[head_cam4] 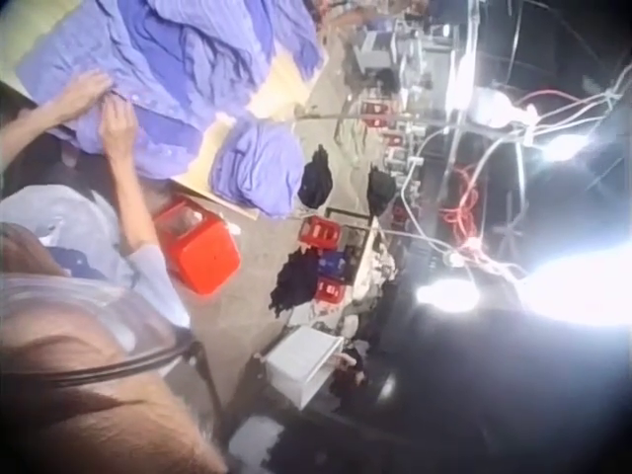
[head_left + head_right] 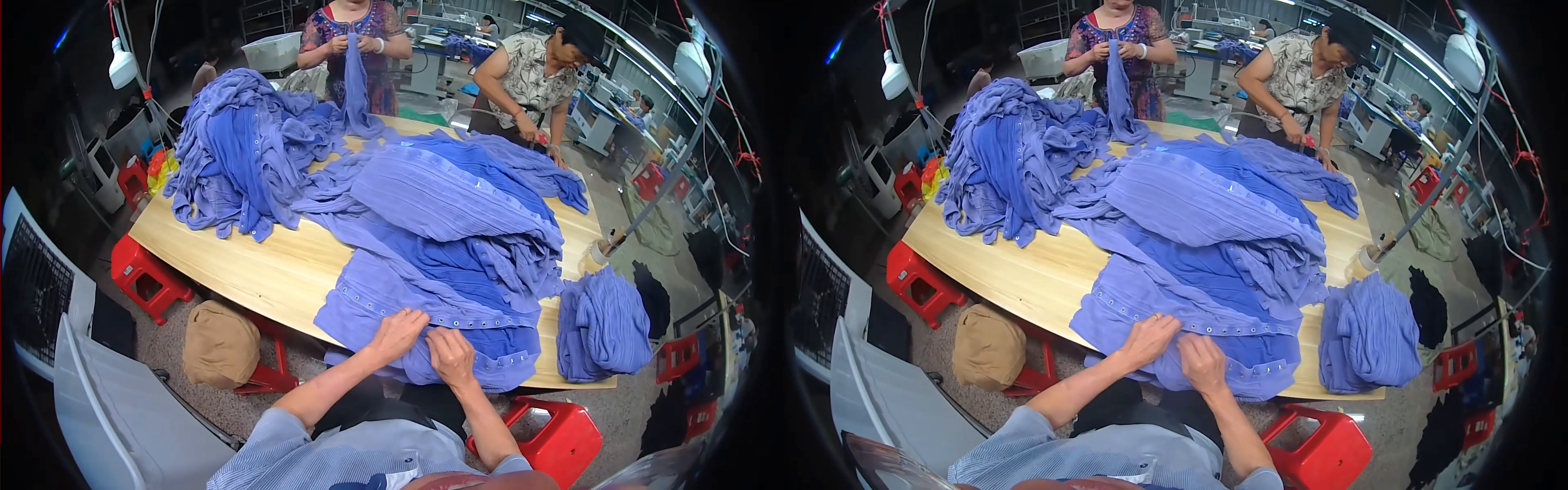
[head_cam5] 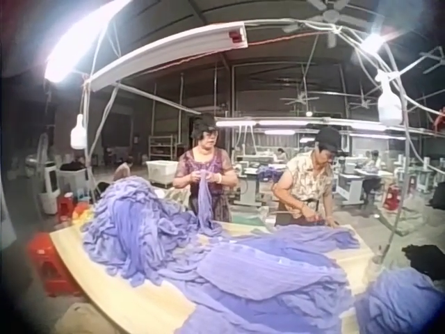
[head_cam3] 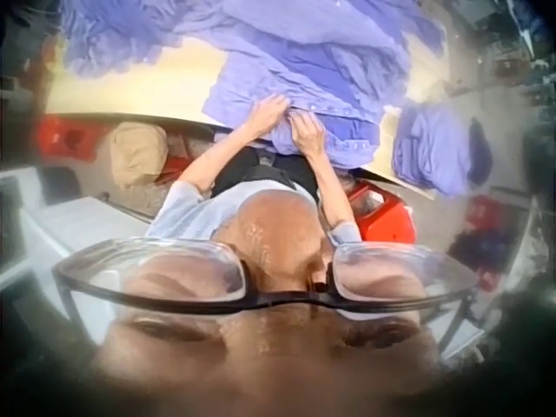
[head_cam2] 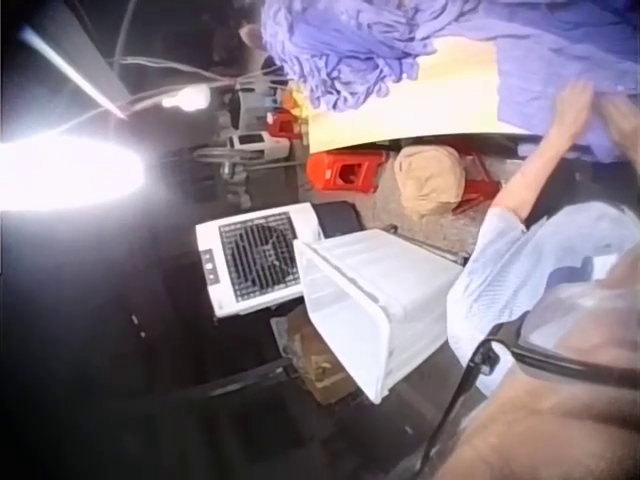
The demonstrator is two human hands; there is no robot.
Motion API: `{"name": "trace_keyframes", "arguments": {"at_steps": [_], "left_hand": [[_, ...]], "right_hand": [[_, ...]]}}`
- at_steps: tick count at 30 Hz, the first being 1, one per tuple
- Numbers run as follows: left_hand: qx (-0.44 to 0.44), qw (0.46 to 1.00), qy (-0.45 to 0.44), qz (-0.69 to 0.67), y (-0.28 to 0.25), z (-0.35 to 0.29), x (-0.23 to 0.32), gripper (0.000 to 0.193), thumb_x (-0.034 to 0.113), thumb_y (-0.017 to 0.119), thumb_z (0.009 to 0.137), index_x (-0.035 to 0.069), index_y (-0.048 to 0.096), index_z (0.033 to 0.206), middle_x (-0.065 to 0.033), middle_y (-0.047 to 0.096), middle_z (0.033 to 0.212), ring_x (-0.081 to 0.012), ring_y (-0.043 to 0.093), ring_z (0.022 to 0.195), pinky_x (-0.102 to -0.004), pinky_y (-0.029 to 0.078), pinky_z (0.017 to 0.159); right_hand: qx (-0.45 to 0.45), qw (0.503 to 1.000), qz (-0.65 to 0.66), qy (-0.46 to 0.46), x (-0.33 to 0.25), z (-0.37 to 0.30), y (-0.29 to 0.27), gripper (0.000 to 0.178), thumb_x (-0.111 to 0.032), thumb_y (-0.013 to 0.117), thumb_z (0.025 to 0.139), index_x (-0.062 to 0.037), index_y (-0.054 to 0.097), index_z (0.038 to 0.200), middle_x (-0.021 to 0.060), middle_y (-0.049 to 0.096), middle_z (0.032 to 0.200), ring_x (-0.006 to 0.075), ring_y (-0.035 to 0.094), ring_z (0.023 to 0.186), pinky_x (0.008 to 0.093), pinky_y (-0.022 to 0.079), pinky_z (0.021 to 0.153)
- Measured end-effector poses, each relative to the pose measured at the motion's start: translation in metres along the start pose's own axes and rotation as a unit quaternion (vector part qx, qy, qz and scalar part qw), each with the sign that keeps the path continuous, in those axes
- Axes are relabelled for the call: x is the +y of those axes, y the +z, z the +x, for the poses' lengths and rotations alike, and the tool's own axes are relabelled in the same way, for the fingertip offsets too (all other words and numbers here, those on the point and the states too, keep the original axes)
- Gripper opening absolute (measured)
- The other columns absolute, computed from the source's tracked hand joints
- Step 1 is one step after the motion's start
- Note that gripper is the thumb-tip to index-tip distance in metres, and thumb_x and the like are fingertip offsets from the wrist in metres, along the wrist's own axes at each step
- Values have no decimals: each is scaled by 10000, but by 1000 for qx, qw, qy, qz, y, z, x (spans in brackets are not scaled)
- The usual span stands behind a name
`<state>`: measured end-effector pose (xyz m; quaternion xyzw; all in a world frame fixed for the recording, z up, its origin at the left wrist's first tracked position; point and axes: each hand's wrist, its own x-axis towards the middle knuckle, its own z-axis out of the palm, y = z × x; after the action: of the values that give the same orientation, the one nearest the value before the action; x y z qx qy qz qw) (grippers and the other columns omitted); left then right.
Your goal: Inspect and fold blue pleated garments with metal snaps on a work table.
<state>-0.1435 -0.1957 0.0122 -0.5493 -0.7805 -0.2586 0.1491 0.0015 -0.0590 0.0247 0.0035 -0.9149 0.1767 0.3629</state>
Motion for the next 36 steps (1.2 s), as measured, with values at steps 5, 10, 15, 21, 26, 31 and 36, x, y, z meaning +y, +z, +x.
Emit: {"name": "trace_keyframes", "arguments": {"at_steps": [5,10,15,21,26,31,36], "left_hand": [[-36,996,-1,-87,22,-6,-7,215,59,667,889,66,727,1095,-150,751,1076,-377,732,1006,-498,607,861],[7,998,-12,-64,7,-9,-24,36,55,685,1004,39,710,1024,-162,689,959,-393,670,924,-518,531,793],[-13,994,-6,-110,10,12,-6,49,50,700,1034,16,719,1065,-178,703,1015,-413,667,972,-512,526,835],[-21,991,-19,-134,5,6,-7,40,30,704,1026,6,721,1055,-181,708,1005,-408,661,965,-508,520,846],[-25,987,-53,-147,8,0,-13,33,13,717,1014,0,719,1044,-163,698,968,-361,649,894,-479,514,809],[-25,985,-52,-165,9,2,-15,22,-6,715,1009,-6,716,1031,-144,689,947,-318,628,835,-450,504,781],[-14,981,-39,-189,8,4,-15,49,-11,710,1010,-15,726,1057,-142,686,951,-320,631,847,-455,501,782]], "right_hand": [[-34,999,-10,7,16,-21,8,269,-121,789,879,-39,783,1135,113,763,1125,306,721,986,446,573,823],[51,998,30,26,15,-4,57,144,-150,705,910,-62,718,1023,83,650,951,285,658,946,437,549,812],[100,992,1,72,26,-10,45,118,-134,743,882,-43,670,865,105,612,888,333,665,869,467,552,729],[97,994,35,40,28,-6,49,123,-120,754,895,-33,669,881,98,610,825,325,661,782,466,548,698],[87,993,65,37,27,-3,47,122,-119,759,908,-30,677,893,102,629,833,322,670,795,450,538,703],[56,990,109,69,28,-1,42,129,-136,795,867,-42,709,883,119,687,842,349,707,849,484,547,780],[17,985,134,106,32,2,39,135,-157,812,873,-44,744,899,119,743,883,345,743,890,491,554,828]]}}
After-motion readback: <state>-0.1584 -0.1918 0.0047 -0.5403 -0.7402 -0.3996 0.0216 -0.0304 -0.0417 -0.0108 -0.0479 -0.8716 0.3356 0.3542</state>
